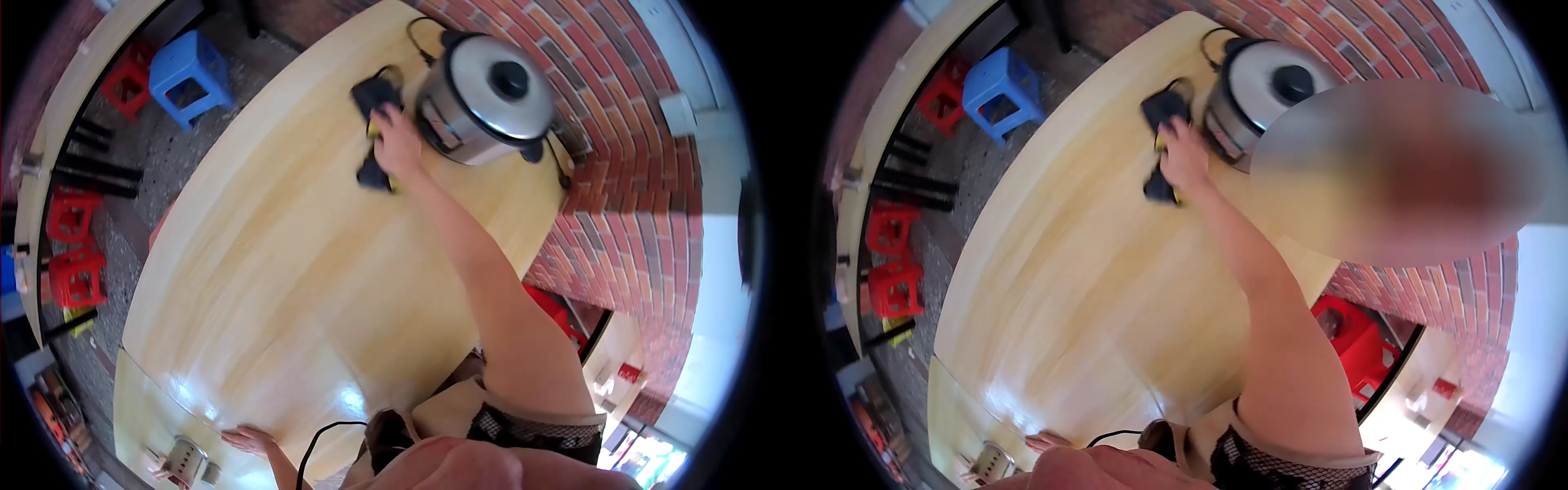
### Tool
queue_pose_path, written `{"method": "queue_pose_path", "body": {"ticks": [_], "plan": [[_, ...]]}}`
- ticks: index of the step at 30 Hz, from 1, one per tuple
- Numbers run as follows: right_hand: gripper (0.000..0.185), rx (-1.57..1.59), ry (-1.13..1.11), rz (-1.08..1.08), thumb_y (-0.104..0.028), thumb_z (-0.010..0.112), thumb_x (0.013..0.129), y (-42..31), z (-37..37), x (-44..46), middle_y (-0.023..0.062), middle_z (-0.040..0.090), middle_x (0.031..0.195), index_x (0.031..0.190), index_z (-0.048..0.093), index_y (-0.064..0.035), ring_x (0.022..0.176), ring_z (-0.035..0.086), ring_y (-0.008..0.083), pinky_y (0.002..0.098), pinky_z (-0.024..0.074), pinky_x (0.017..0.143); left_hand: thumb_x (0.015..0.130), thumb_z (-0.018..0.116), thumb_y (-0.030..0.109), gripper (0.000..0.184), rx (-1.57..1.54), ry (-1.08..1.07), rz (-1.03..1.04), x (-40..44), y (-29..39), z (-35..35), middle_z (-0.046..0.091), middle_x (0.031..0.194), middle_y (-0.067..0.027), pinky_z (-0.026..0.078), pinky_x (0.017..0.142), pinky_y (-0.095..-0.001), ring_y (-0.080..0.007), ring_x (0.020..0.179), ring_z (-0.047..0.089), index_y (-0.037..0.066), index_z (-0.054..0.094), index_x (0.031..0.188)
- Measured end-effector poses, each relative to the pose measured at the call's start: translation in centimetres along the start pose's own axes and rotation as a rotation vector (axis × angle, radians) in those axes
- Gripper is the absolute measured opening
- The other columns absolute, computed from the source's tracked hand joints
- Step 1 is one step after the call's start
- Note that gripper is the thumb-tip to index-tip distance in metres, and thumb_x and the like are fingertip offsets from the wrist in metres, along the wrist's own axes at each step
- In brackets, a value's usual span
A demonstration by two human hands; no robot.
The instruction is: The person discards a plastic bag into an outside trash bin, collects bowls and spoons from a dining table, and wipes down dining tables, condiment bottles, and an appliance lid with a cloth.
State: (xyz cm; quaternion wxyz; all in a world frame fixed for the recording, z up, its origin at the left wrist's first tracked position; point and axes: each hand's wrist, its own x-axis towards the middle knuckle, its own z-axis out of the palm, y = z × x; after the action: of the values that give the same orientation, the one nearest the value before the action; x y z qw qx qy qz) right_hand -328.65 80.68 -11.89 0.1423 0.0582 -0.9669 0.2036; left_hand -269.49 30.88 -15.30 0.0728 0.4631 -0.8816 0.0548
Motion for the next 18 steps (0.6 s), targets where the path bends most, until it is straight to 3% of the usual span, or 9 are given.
{"method": "queue_pose_path", "body": {"ticks": [3,6,8,9,11,12,14,17,18], "plan": [[0.058,0.193,-0.078,-0.107,0.0,0.062,0.064,2.5,-7.1,-10.1,0.0119,0.048,0.133,0.121,0.058,-0.0108,0.119,0.045,0.0375,0.0438,0.0373,0.102,0.098,0.03,0.043,0.063,-0.014,0.004,0.016,0.1,-0.8,0.8,0.027,0.147,-0.0237,0.025,0.11,-0.048,-0.0382,0.135,0.029,0.001,0.026,0.144],[0.057,0.118,-0.049,-0.007,0.0,0.063,0.063,9.7,-11.9,-17.6,0.0115,0.049,0.132,0.119,0.06,-0.0117,0.118,0.046,0.0366,0.0434,0.0394,0.101,0.098,0.03,0.044,0.063,0.029,0.06,0.033,0.7,-2.0,2.7,0.027,0.149,-0.0211,0.027,0.108,-0.0486,-0.0358,0.135,0.03,0.003,0.024,0.146],[0.057,0.075,-0.043,0.091,-0.002,0.064,0.063,11.8,-13.9,-19.2,0.0104,0.048,0.133,0.119,0.061,-0.0132,0.118,0.046,0.0355,0.043,0.0403,0.101,0.098,0.032,0.041,0.061,0.562,0.492,0.346,1.1,-2.3,3.2,0.029,0.149,-0.0182,0.03,0.106,-0.0474,-0.0334,0.135,0.032,0.002,0.027,0.145],[0.055,0.035,-0.022,0.171,-0.002,0.063,0.065,12.9,-14.2,-18.5,0.0095,0.048,0.133,0.119,0.061,-0.0135,0.118,0.046,0.0347,0.0425,0.0413,0.1,0.098,0.032,0.041,0.061,0.553,0.506,0.357,1.2,-1.1,3.1,0.029,0.149,-0.0182,0.03,0.106,-0.0474,-0.0334,0.135,0.032,0.002,0.027,0.145],[0.054,0.005,0.0,0.26,-0.002,0.062,0.066,14.7,-14.2,-16.4,0.0086,0.048,0.134,0.119,0.061,-0.0137,0.119,0.047,0.034,0.0421,0.0423,0.099,0.097,0.039,0.036,0.058,0.214,0.125,0.073,0.1,6.9,-0.9,0.032,0.148,-0.0163,0.033,0.103,-0.0463,-0.0326,0.133,0.035,0.001,0.032,0.142],[0.053,-0.048,0.061,0.371,-0.003,0.062,0.067,15.4,-13.7,-14.7,0.0076,0.048,0.134,0.118,0.061,-0.0141,0.119,0.047,0.0338,0.0418,0.0429,0.099,0.094,0.048,0.027,0.055,-0.007,0.002,0.098,-0.1,11.3,-2.5,0.034,0.146,-0.018,0.033,0.104,-0.0472,-0.0343,0.131,0.038,-0.001,0.034,0.14],[0.051,-0.091,0.113,0.493,-0.003,0.062,0.068,17.5,-12.9,-11.4,0.0066,0.047,0.135,0.118,0.061,-0.0144,0.119,0.047,0.0336,0.0415,0.0434,0.099,0.091,0.054,0.016,0.056,-0.304,-0.029,0.368,-1.3,19.8,-4.6,0.036,0.143,-0.0223,0.029,0.107,-0.0486,-0.0383,0.13,0.038,-0.003,0.034,0.139],[0.051,-0.022,0.192,0.343,-0.009,0.065,0.069,23.3,-12.2,-5.1,0.0088,0.048,0.135,0.12,0.061,-0.0132,0.119,0.048,0.0337,0.0404,0.0431,0.099,0.094,0.049,0.016,0.055,-0.548,-0.167,0.656,-3.6,35.8,-10.8,0.029,0.147,-0.0228,0.023,0.111,-0.0471,-0.0368,0.136,0.028,-0.003,0.028,0.142],[0.053,0.114,0.146,0.417,-0.009,0.066,0.069,25.1,-12.2,-1.8,0.0096,0.048,0.135,0.121,0.061,-0.0143,0.119,0.049,0.0335,0.0401,0.042,0.1,0.095,0.049,0.018,0.055,-0.652,-0.187,0.741,-4.0,40.8,-11.9,0.029,0.147,-0.023,0.022,0.111,-0.0473,-0.0365,0.136,0.028,-0.003,0.028,0.142]]}}
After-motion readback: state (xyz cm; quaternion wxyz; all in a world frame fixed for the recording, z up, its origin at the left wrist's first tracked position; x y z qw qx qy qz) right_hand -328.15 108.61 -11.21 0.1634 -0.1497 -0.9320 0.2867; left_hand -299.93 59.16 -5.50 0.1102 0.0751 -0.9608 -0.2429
